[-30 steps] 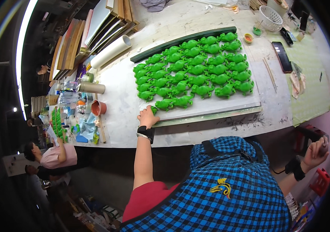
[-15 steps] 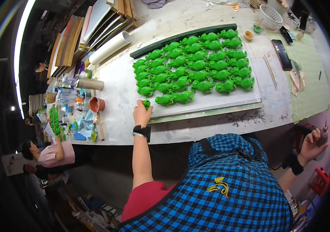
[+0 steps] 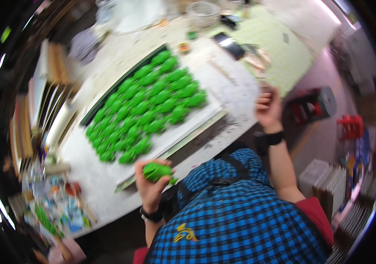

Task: Assembling and detailing small plastic animal figurines using adhesives and components in a workshop environment.

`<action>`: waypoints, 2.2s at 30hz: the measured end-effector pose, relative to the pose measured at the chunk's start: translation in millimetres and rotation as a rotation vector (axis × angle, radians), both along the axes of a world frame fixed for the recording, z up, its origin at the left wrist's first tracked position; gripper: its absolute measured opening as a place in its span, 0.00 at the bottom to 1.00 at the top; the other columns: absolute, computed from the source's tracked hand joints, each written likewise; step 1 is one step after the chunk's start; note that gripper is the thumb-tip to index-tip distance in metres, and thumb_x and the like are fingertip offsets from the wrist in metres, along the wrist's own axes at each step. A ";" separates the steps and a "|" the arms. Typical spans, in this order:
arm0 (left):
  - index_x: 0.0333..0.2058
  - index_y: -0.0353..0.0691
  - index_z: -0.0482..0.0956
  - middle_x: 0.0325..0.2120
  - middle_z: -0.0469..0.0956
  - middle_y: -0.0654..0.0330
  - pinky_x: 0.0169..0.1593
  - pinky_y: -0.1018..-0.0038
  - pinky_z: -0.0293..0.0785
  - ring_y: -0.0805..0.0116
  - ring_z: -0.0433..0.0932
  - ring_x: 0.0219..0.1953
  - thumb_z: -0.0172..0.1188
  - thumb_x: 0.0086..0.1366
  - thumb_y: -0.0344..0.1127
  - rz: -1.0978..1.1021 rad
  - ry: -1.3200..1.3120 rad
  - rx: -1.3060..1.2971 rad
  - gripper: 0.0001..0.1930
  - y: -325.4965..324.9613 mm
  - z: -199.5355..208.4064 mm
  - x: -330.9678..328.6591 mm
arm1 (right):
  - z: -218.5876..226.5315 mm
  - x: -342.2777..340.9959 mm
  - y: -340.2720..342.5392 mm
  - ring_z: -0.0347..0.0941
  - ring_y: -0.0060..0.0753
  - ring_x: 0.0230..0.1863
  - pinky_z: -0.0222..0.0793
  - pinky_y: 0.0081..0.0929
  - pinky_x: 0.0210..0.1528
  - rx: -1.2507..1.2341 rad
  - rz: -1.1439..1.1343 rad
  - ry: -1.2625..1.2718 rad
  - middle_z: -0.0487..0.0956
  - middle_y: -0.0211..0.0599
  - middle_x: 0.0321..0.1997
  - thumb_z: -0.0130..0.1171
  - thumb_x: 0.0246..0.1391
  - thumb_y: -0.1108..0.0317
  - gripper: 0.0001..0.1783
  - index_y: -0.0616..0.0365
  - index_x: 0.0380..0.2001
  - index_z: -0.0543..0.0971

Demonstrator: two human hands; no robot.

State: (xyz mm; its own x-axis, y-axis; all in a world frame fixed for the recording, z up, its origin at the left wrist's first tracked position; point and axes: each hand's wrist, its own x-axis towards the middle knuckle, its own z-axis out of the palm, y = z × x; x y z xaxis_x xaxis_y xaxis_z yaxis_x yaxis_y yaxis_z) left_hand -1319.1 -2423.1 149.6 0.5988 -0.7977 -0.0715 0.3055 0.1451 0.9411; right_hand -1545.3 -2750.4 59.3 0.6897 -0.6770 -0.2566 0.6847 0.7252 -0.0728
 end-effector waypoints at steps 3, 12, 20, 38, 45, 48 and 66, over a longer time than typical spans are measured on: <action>0.42 0.38 0.59 0.36 0.69 0.53 0.38 0.66 0.76 0.62 0.72 0.38 0.66 0.50 0.37 0.046 -0.209 0.154 0.27 0.9 -4.3 -12.1 | -45.5 21.0 -19.8 0.55 0.11 0.14 0.53 0.09 0.15 0.201 0.075 -0.018 0.60 0.15 0.11 0.56 0.47 0.44 0.25 0.55 0.35 0.75; 0.42 0.38 0.59 0.35 0.69 0.55 0.37 0.69 0.76 0.65 0.71 0.39 0.66 0.50 0.39 0.273 -0.281 0.252 0.27 -45.6 10.5 -72.5 | -73.3 11.1 -101.2 0.55 0.16 0.12 0.52 0.15 0.14 0.368 0.055 -0.081 0.60 0.18 0.09 0.52 0.45 0.37 0.29 0.55 0.27 0.77; 0.42 0.38 0.58 0.35 0.69 0.55 0.38 0.70 0.76 0.67 0.71 0.38 0.66 0.50 0.38 0.265 -0.285 0.219 0.27 -146.8 24.1 -114.6 | -80.3 -16.9 -168.5 0.56 0.16 0.12 0.52 0.14 0.14 0.417 0.103 -0.071 0.61 0.18 0.10 0.50 0.46 0.37 0.28 0.54 0.28 0.76; 0.41 0.39 0.59 0.38 0.72 0.55 0.43 0.77 0.71 0.71 0.72 0.40 0.65 0.49 0.24 0.395 -0.217 0.293 0.25 -190.9 25.3 -157.3 | -93.9 -14.7 -259.4 0.56 0.15 0.15 0.52 0.14 0.17 0.316 0.207 -0.236 0.61 0.21 0.13 0.54 0.48 0.59 0.16 0.63 0.31 0.73; 0.40 0.39 0.60 0.37 0.72 0.57 0.41 0.78 0.72 0.73 0.72 0.38 0.65 0.49 0.25 0.524 -0.329 0.509 0.24 -139.3 9.1 -124.5 | -153.7 -29.6 -355.8 0.54 0.17 0.12 0.51 0.15 0.15 0.441 0.011 -0.189 0.62 0.25 0.13 0.50 0.45 0.66 0.12 0.64 0.32 0.73; 0.39 0.38 0.60 0.35 0.72 0.58 0.40 0.78 0.72 0.74 0.73 0.37 0.66 0.49 0.28 0.548 -0.372 0.563 0.24 -114.7 6.6 -101.7 | -173.4 -36.2 -362.4 0.53 0.18 0.12 0.50 0.16 0.14 0.452 0.014 -0.150 0.62 0.25 0.14 0.49 0.47 0.64 0.16 0.64 0.37 0.73; 0.37 0.39 0.68 0.27 0.75 0.54 0.36 0.63 0.70 0.56 0.73 0.35 0.66 0.41 0.36 -0.087 -1.233 1.110 0.23 -5.3 -109.1 79.6 | -79.1 38.0 -78.6 0.64 0.17 0.28 0.61 0.14 0.28 -0.318 0.774 0.626 0.69 0.24 0.28 0.45 0.56 0.46 0.25 0.54 0.46 0.72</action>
State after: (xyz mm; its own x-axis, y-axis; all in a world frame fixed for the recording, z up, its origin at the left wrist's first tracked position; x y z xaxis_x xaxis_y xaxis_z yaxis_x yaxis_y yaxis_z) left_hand -1239.5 -2428.4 40.4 0.6827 -0.7174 -0.1389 -0.6811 -0.6936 0.2343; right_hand -1507.3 -2828.9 -19.8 0.7689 -0.2056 -0.6055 -0.1853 0.8346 -0.5188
